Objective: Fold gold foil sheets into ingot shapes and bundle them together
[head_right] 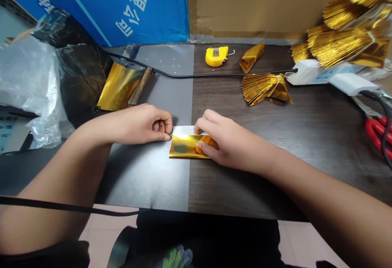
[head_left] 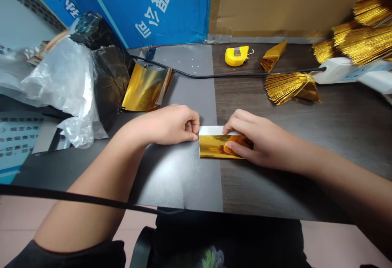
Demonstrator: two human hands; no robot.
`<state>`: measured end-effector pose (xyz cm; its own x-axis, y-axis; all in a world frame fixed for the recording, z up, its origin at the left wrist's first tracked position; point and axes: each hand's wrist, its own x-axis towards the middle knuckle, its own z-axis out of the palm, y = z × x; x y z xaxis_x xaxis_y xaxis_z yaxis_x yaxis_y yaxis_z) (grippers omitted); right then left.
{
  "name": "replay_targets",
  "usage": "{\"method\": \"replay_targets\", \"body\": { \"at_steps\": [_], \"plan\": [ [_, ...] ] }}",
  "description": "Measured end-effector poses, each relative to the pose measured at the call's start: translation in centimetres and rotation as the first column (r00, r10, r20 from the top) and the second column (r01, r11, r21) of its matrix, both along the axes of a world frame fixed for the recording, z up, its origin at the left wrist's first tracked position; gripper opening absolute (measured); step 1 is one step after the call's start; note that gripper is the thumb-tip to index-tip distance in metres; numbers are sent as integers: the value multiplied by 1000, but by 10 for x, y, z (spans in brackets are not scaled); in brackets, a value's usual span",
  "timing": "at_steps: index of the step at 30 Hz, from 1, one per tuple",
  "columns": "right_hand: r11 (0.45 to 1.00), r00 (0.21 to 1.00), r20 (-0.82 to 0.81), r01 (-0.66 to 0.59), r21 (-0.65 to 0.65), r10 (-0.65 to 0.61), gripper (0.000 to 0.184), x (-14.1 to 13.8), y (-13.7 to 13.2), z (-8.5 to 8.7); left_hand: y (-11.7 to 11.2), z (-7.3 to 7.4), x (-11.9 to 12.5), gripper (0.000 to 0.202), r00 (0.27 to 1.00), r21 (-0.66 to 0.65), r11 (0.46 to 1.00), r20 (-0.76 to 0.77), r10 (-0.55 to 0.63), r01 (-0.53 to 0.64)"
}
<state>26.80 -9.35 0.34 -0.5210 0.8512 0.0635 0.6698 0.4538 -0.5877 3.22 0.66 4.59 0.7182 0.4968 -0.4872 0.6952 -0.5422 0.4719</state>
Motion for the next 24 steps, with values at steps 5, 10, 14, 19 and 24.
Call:
{"method": "replay_targets", "body": {
  "at_steps": [5,10,14,19,24],
  "plan": [
    [999,1000,2,5,46,-5,9,-1,-1,0,-1,2,1,7,1000,-5,1000,-20,14,-14],
    [999,1000,16,-11,51,11,14,-1,-2,-1,-2,4,2,6,1000,-6,1000,-21,8,-8],
    [997,1000,7,-11,80,11,14,-1,-2,-1,-2,3,2,6,1000,-4,1000,-14,10,-10],
    [996,1000,10,-3,86,2,12,-2,-2,0,0,1,1,5,1000,-21,1000,-3,15,-15],
    [997,1000,3,6,81,-6,11,-1,-2,-1,1,2,0,5,1000,-36,999,4,7,-7]
  ]
}}
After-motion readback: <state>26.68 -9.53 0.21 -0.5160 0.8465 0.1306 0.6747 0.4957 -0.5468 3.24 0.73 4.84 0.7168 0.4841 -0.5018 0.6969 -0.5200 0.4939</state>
